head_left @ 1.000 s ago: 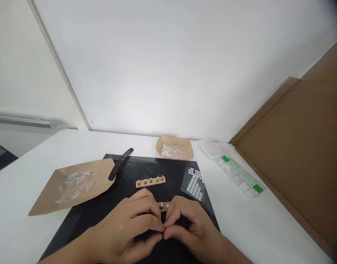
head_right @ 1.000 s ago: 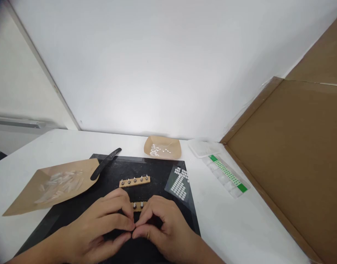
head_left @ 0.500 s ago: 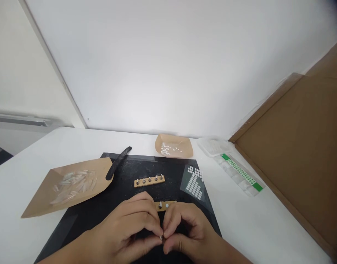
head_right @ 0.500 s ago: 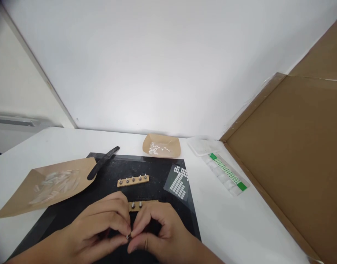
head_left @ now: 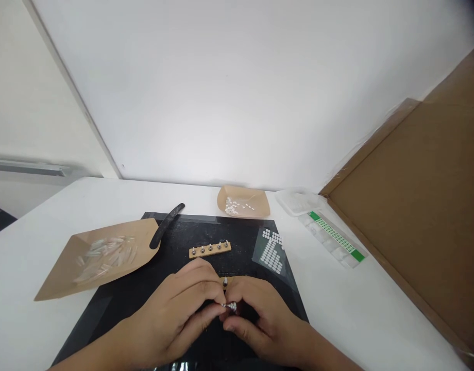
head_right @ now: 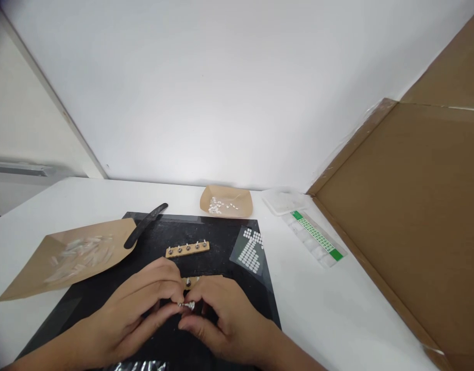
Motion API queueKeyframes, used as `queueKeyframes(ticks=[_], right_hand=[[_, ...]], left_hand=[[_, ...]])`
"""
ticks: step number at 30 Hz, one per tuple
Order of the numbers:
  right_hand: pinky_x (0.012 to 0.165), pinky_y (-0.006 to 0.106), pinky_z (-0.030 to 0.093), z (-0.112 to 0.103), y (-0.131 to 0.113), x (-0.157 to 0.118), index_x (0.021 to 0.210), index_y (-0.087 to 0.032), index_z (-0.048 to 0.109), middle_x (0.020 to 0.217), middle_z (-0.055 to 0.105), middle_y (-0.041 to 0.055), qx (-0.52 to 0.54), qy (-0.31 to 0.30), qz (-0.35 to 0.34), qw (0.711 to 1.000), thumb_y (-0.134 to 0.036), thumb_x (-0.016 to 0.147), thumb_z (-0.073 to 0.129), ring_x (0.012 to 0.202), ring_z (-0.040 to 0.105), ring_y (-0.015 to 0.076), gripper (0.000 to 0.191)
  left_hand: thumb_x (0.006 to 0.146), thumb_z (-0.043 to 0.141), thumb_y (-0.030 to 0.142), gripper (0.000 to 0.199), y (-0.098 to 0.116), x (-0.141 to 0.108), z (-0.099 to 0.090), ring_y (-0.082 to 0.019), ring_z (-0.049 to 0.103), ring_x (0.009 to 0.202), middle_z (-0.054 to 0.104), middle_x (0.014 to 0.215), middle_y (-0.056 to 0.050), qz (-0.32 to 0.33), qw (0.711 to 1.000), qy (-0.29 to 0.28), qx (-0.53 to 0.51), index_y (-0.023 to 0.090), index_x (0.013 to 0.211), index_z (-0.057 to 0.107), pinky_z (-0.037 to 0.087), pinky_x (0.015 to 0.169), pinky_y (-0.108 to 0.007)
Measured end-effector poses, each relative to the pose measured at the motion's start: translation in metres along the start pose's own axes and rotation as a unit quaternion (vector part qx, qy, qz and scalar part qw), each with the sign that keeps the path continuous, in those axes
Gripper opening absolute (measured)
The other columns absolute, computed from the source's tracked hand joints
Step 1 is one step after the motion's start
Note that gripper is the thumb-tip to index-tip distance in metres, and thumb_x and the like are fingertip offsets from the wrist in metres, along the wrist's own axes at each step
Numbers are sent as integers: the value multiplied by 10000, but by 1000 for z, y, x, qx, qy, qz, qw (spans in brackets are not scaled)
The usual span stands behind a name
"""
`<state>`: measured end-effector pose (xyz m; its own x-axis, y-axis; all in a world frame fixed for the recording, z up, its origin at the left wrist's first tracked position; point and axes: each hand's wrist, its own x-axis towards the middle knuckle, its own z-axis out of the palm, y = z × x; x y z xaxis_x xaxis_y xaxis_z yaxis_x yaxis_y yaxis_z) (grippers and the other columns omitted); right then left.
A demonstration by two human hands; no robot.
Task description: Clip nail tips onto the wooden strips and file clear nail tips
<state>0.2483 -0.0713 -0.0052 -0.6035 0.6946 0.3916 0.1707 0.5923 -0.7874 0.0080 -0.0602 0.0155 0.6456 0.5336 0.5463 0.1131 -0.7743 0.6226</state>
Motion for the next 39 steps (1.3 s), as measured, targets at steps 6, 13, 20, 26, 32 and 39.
queueKeyframes(ticks=[6, 13, 20, 26, 32, 39], right_hand=[[998, 398, 493, 0, -4, -1, 1159, -232, 612, 1026, 732, 46, -121, 59, -49, 990, -241, 1049, 549, 960, 658, 211, 126], [805, 357, 466, 2, -10, 7, 946, -233, 541, 732, 626, -31, -133, 42, -43, 989, -183, 987, 460, 640, 546, 148, 104], [782, 338, 421, 1, -11, 7, 871, -233, 535, 727, 626, -43, -81, 9, -23, 996, -222, 1057, 407, 652, 575, 131, 226], [775, 342, 421, 0, -10, 7, 974, -227, 592, 825, 718, -12, -125, 53, -65, 989, -199, 1066, 467, 704, 634, 146, 158], [764, 355, 382, -3, -10, 6, 1073, -202, 627, 932, 795, 11, -240, 91, -125, 958, -100, 1018, 568, 757, 716, 148, 131], [775, 376, 388, -3, -16, 3, 1016, -208, 638, 811, 777, -15, -341, 82, -119, 929, -130, 1027, 588, 691, 690, 145, 93]], left_hand=[[1018, 553, 23, 214, -1, 1, 1, -211, 598, 943, 677, 1020, -76, -13, 1000, 13, 17, 185, 1142, 618, 510, 946, -382], [1035, 552, 43, 183, -4, -1, 5, -215, 579, 958, 670, 1023, -76, -21, 999, -13, 25, 187, 1129, 615, 510, 887, -348], [1032, 570, 44, 161, -2, -1, 5, -215, 562, 903, 682, 992, -73, 13, 997, -19, 79, 170, 1117, 622, 516, 827, -348], [984, 644, 8, 274, -3, 0, 5, -204, 611, 914, 720, 1012, -82, 54, 995, 60, 63, 161, 1211, 652, 561, 864, -377], [894, 703, 0, 329, -4, -1, 10, -175, 660, 833, 707, 980, -99, -27, 995, 83, -55, 173, 1175, 695, 555, 566, -205], [890, 687, -6, 276, 0, 3, 10, -102, 646, 633, 708, 882, -60, -57, 989, 104, -92, 178, 1090, 729, 535, 518, -158]])
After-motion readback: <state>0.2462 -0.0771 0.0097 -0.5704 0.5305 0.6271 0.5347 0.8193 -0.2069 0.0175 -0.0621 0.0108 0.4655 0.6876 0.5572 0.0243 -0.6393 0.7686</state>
